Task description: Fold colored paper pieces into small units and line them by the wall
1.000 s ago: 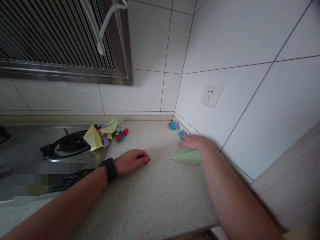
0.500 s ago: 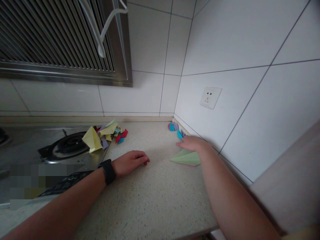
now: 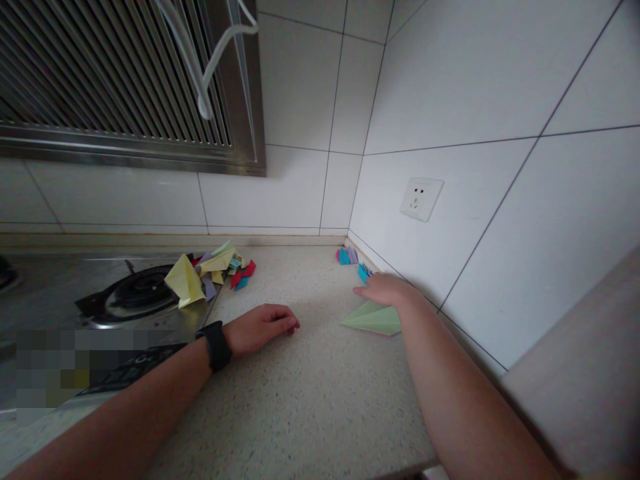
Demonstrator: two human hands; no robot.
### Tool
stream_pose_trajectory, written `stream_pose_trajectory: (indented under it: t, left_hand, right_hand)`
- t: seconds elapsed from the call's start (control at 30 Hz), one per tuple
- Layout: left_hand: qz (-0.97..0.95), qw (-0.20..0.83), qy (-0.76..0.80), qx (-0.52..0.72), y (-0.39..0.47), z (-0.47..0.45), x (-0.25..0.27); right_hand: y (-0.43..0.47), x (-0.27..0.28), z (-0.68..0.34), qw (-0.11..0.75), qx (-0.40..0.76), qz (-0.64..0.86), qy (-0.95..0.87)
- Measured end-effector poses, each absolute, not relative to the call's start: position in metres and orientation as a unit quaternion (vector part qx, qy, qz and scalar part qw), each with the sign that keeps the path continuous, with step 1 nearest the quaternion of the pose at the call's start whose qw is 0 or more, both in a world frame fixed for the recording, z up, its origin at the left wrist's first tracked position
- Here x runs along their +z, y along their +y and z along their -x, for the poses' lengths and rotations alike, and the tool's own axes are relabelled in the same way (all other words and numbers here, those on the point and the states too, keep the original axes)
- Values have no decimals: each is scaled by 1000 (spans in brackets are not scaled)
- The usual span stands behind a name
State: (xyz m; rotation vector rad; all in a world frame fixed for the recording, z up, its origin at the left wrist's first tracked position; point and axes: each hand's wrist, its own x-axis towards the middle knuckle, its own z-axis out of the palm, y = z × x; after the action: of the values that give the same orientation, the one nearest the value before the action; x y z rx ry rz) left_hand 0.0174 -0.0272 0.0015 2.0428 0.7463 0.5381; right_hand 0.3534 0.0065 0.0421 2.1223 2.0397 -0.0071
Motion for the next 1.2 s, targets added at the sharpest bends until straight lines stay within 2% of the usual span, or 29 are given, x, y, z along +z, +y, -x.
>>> stream_pose_trajectory:
  t: [0.63,0.73,0.87,0.93,1.0,1.1,1.2]
  left_hand:
    - [-818,445,304,202,-28,-17,4]
    - [-823,434,305,203,-29,-17,4]
    - [-840,401,307,199,-30,-18,7]
    - [-851,373,312,199,-32,-19,10]
    - [-869,312,322,212,-34,-19,13]
    - [-899,172,341,213,-34,-17,17]
    - [-905,59,381,180,-29,-8,19]
  right_hand:
    - [1,47,-351,98,-3,-723,684]
    - [-2,52,-348,38,19,-720,693]
    - [-11,60,-321,-128,60,-639,756]
    - [-19,59,-294,-206,42,-537,817]
    - [-29,50,-263,-244,5,-434,867]
    - [-41,29,-224,-186,-57,-339,921]
    - [-44,11,-209,-130,-91,-354,922]
